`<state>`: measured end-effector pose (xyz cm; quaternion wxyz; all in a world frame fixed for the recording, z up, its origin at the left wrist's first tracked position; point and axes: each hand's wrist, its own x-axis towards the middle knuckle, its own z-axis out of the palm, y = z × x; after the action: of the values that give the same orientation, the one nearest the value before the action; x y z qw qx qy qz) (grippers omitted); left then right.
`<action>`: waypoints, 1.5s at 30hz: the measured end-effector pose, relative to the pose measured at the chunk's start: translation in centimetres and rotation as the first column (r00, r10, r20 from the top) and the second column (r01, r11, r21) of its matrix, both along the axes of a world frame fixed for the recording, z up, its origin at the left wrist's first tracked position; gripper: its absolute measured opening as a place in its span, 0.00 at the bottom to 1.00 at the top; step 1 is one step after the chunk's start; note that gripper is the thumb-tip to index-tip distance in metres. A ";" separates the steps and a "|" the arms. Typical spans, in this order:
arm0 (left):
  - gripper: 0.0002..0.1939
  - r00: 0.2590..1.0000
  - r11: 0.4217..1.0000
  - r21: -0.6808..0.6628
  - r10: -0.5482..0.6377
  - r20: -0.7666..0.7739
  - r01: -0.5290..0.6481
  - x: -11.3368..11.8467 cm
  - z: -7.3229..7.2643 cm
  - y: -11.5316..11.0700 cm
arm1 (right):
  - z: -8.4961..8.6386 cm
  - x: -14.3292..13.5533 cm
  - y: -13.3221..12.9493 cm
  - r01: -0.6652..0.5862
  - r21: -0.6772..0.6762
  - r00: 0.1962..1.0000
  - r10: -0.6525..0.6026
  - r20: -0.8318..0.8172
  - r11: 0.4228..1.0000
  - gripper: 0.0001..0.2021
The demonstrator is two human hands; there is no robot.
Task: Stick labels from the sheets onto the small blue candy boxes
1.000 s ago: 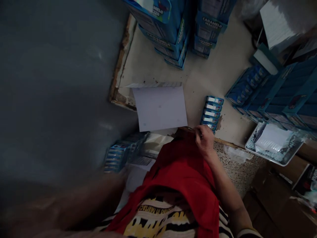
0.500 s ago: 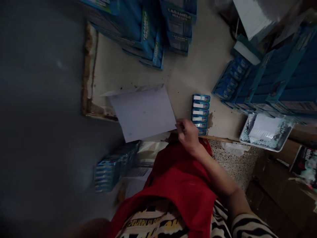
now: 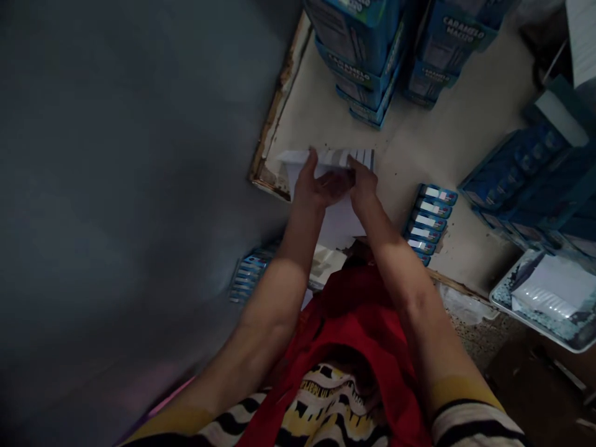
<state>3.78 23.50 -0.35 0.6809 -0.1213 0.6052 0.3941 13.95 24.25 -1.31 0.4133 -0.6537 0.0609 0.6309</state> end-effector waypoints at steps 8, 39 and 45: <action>0.19 0.998 0.970 0.239 -0.024 -0.056 0.036 -0.8 3.8 -4.0 | 4.5 1.9 -5.2 -0.005 0.155 1.000 0.003 0.015 0.988 0.14; 0.30 0.919 0.906 0.398 0.027 -0.394 0.144 0.6 15.8 -8.2 | 16.3 4.0 -8.1 -0.891 0.195 0.244 0.070 0.967 0.410 0.07; 0.29 0.951 0.912 0.381 -0.027 -0.307 0.149 0.4 15.9 -8.1 | 16.6 4.3 -8.1 -0.843 0.315 0.426 0.184 0.886 0.435 0.09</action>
<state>4.17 15.42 15.57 0.6102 0.1082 0.6117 0.4916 18.24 16.19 15.33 0.3765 -0.5976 -0.6045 0.3685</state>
